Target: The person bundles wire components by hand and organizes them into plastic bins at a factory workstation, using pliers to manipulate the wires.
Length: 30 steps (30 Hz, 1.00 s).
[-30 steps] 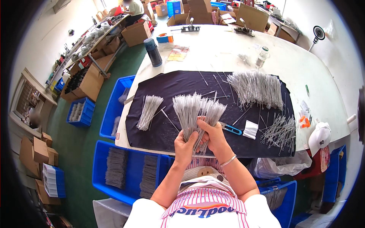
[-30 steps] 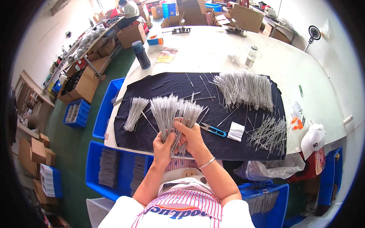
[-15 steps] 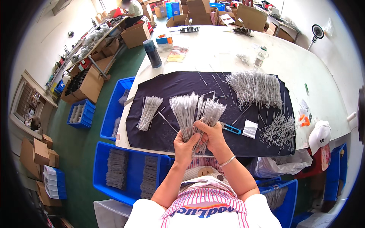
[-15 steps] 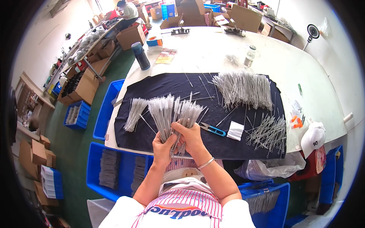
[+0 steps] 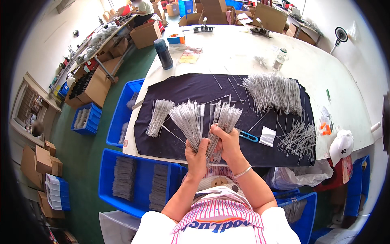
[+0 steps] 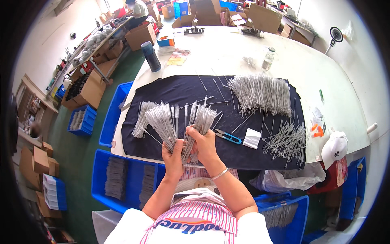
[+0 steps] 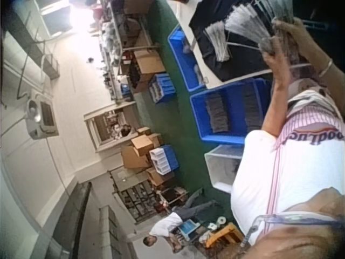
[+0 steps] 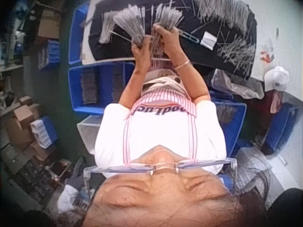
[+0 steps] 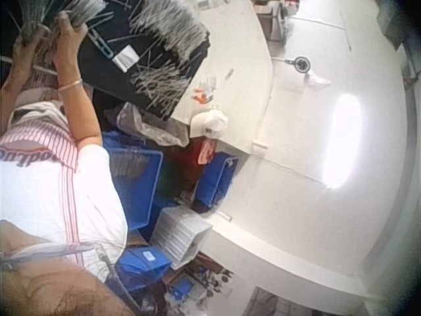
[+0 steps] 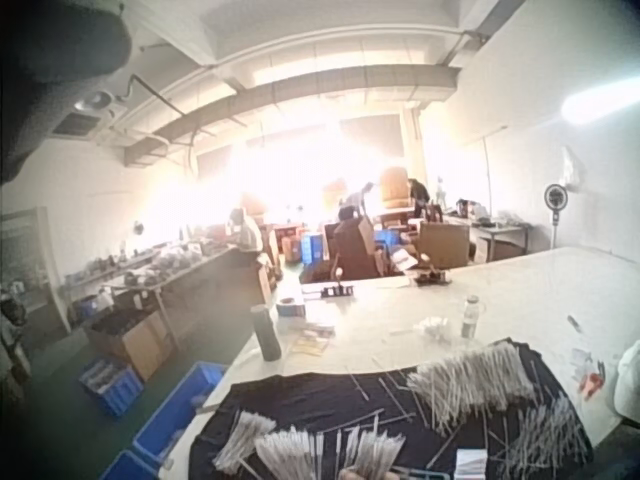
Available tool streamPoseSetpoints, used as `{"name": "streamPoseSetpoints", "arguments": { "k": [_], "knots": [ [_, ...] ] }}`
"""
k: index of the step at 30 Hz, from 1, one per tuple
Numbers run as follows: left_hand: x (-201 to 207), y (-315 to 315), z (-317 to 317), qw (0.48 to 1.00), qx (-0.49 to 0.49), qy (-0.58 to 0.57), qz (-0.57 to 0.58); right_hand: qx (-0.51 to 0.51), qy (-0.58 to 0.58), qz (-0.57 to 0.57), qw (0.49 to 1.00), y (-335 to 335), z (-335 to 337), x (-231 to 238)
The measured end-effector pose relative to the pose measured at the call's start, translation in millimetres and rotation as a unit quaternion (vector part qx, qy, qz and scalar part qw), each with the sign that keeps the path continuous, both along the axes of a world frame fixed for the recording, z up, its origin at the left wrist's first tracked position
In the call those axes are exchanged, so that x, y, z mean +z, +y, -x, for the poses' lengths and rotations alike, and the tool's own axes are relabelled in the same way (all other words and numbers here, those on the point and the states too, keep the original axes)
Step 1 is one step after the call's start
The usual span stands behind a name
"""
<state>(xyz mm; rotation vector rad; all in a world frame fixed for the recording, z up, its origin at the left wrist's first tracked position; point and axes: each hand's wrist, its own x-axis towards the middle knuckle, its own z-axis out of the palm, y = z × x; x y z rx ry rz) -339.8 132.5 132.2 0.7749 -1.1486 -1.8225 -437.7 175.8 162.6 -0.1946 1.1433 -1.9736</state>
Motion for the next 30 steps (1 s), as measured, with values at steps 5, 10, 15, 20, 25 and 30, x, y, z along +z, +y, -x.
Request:
{"name": "streamPoseSetpoints", "arguments": {
  "k": [5, 10, 15, 20, 25, 30],
  "knots": [
    [1, 0, -1, 0.999, -0.031, -0.001, 0.014, 0.012, 0.003, -0.005, 1.000, -1, 3, -3],
    [0, 4, 1, 1.000, 0.001, -0.005, 0.012, 0.018, 0.003, -0.005, 1.000, -1, 2, -5],
    [-17, 1, 0, 0.997, 0.056, -0.029, 0.045, 0.031, -0.021, 0.003, 0.999, -1, 0, -10],
    [-3, 4, 0, 0.998, 0.045, -0.043, 0.019, 0.033, -0.015, 0.008, 0.999, -3, 2, -14],
    [0, 5, -1, 0.999, 0.036, -0.021, 0.008, 0.044, -0.027, 0.006, 0.999, -5, 2, -10],
    [-14, 3, -1, 0.998, 0.049, -0.024, 0.004, 0.037, -0.028, 0.011, 0.999, -5, 2, -11]
  ]
}}
